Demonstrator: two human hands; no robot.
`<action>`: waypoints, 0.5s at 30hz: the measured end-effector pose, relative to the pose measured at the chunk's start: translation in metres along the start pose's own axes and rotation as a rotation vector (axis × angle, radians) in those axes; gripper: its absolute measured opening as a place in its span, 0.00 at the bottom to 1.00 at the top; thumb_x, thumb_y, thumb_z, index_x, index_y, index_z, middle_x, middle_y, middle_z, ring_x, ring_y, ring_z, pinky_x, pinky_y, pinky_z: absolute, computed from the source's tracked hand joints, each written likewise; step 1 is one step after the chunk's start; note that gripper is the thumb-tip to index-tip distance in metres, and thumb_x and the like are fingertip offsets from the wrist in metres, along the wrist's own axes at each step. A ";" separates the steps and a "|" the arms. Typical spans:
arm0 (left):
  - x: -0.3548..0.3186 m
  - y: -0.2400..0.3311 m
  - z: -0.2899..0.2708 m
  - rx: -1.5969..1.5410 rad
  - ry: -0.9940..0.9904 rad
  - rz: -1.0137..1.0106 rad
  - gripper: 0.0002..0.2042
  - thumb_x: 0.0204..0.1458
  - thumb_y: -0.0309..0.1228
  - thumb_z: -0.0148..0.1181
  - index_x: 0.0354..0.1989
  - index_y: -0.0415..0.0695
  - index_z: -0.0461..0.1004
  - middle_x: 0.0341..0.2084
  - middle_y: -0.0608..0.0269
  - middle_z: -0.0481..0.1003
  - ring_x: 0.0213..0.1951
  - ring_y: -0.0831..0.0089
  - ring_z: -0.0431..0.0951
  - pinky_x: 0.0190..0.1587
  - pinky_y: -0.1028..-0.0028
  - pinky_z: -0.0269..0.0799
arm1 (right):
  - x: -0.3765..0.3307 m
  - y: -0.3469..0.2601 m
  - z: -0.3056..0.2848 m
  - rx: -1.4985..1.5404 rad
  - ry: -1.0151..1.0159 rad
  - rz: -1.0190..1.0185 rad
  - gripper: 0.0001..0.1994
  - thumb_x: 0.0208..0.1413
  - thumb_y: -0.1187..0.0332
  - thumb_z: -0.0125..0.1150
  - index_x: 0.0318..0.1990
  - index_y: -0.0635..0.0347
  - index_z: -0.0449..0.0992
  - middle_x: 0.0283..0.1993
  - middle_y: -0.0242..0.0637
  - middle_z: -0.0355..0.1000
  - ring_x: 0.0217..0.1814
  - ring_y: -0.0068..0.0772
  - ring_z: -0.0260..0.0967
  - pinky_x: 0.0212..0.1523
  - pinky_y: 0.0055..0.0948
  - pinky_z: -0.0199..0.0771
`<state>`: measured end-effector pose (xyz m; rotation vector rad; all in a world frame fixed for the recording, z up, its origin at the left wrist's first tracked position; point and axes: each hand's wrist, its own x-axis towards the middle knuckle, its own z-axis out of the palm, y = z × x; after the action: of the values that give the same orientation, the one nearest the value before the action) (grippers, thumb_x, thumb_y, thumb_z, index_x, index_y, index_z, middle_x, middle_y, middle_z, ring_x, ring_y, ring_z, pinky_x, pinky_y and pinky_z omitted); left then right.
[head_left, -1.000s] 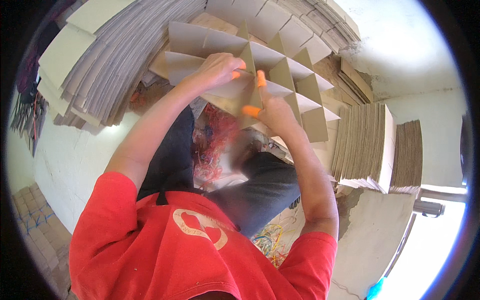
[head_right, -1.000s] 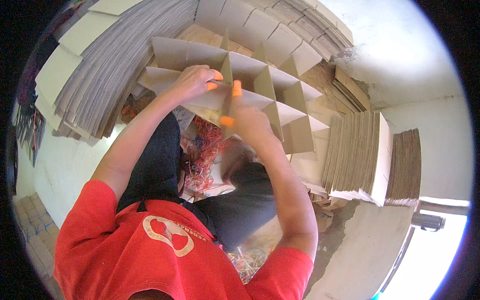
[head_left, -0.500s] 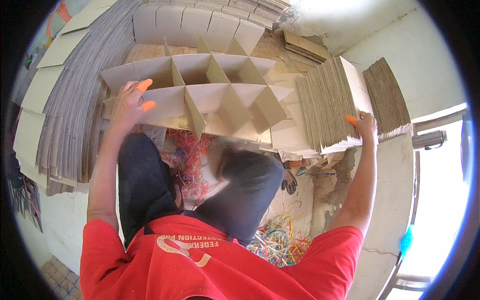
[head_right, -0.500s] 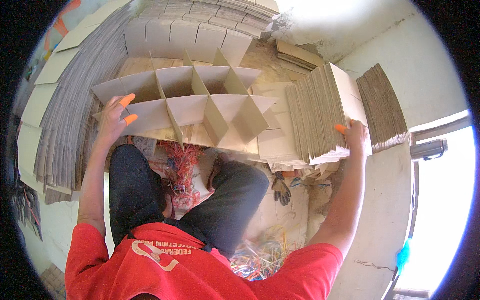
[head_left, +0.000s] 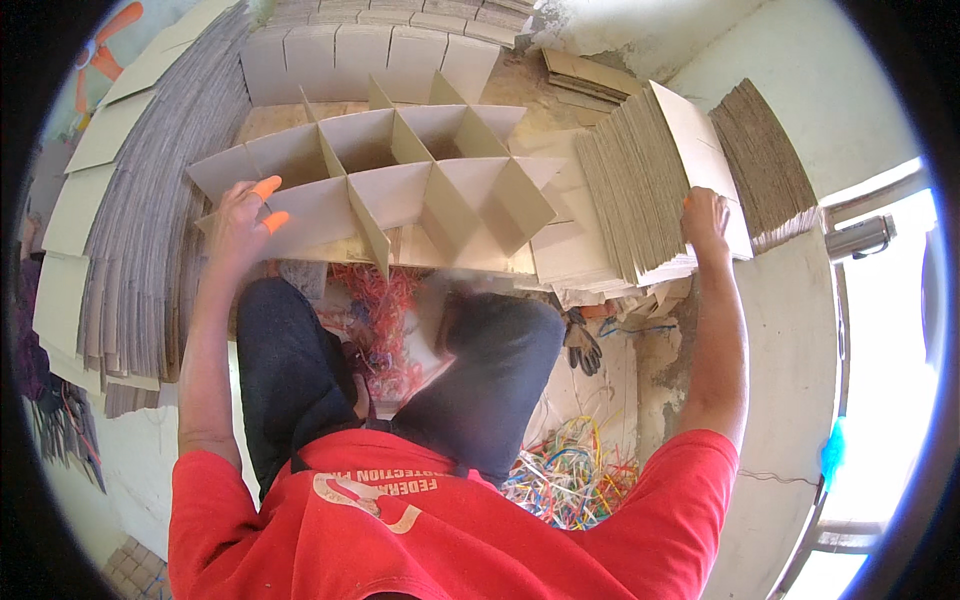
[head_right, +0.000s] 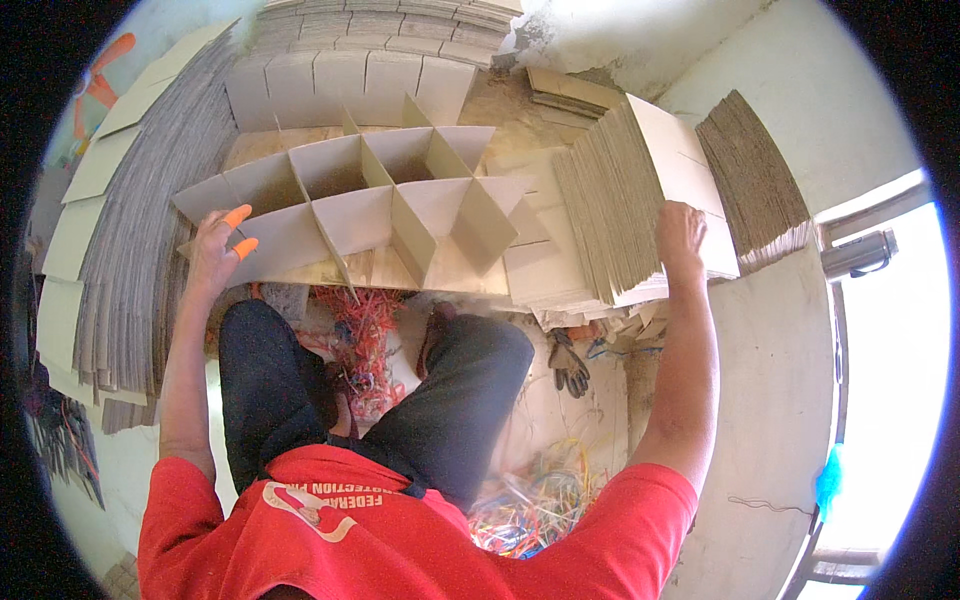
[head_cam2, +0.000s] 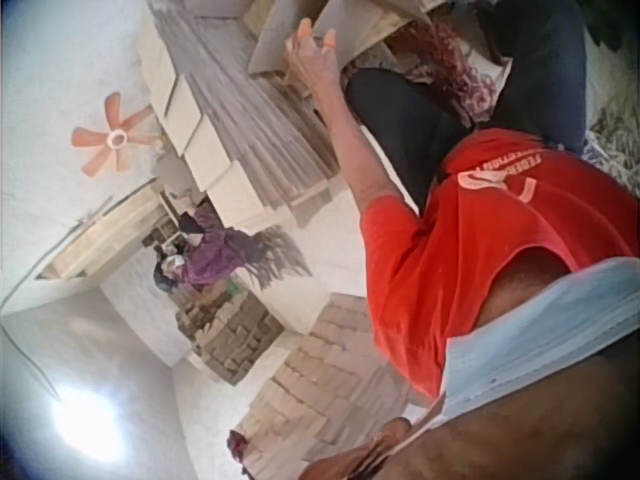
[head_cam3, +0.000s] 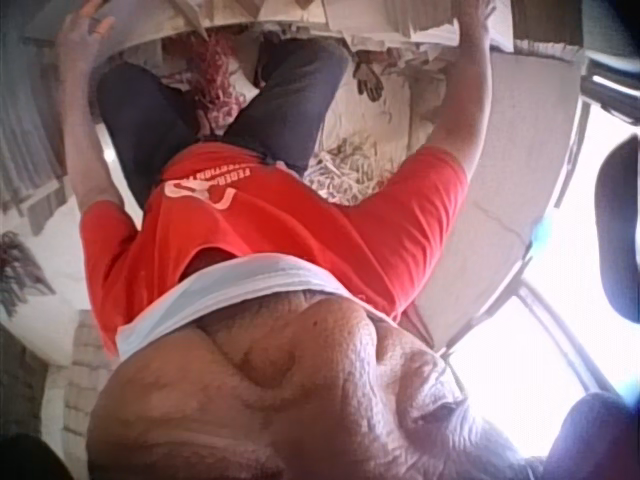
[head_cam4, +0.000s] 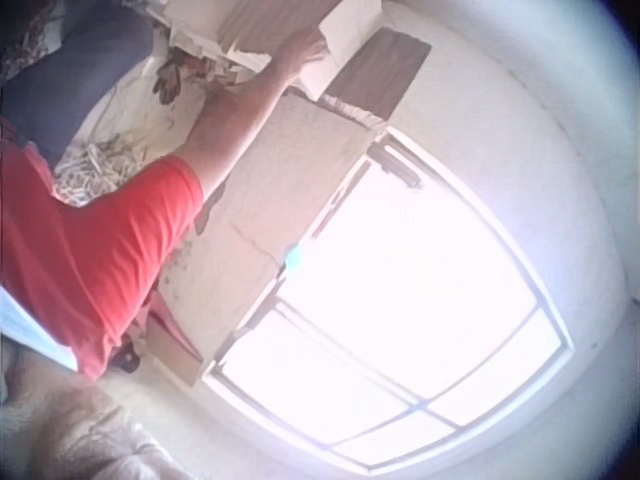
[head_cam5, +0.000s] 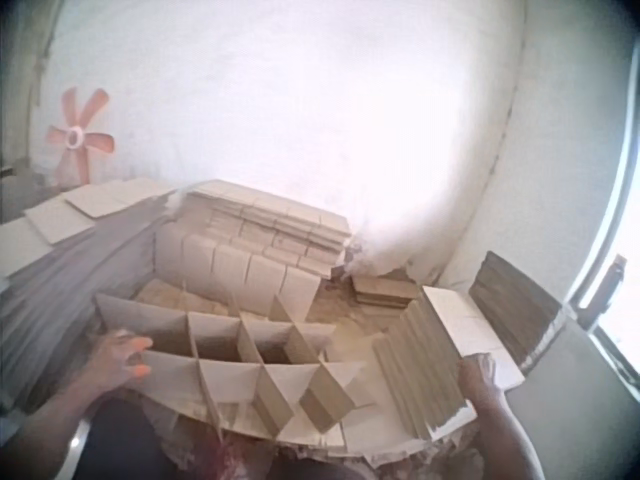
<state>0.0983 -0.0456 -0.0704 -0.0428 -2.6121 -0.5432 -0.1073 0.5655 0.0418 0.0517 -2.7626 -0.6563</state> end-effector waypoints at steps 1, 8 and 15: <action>-0.003 0.002 -0.001 0.018 0.012 -0.006 0.25 0.41 0.27 0.70 0.52 0.44 0.75 0.43 0.54 0.75 0.47 0.56 0.73 0.51 0.64 0.69 | 0.002 -0.010 -0.003 -0.082 0.019 -0.042 0.08 0.53 0.67 0.60 0.29 0.63 0.79 0.35 0.53 0.76 0.40 0.54 0.76 0.41 0.48 0.74; -0.002 -0.010 -0.014 -0.021 0.100 -0.019 0.24 0.41 0.29 0.70 0.51 0.43 0.75 0.43 0.53 0.75 0.48 0.54 0.73 0.52 0.62 0.68 | 0.016 0.055 -0.029 0.366 0.137 0.171 0.09 0.53 0.68 0.62 0.40 0.60 0.79 0.34 0.51 0.77 0.36 0.50 0.76 0.39 0.46 0.73; -0.025 -0.037 -0.031 0.159 0.101 -0.046 0.23 0.44 0.39 0.68 0.50 0.45 0.76 0.42 0.53 0.76 0.46 0.55 0.74 0.50 0.60 0.67 | -0.008 -0.105 -0.167 0.821 0.577 -0.188 0.23 0.54 0.82 0.59 0.59 0.61 0.71 0.31 0.27 0.74 0.22 0.18 0.58 0.22 0.21 0.65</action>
<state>0.1301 -0.0896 -0.0703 0.0935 -2.5541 -0.3427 -0.0538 0.3994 0.1352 0.5761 -2.2738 0.4364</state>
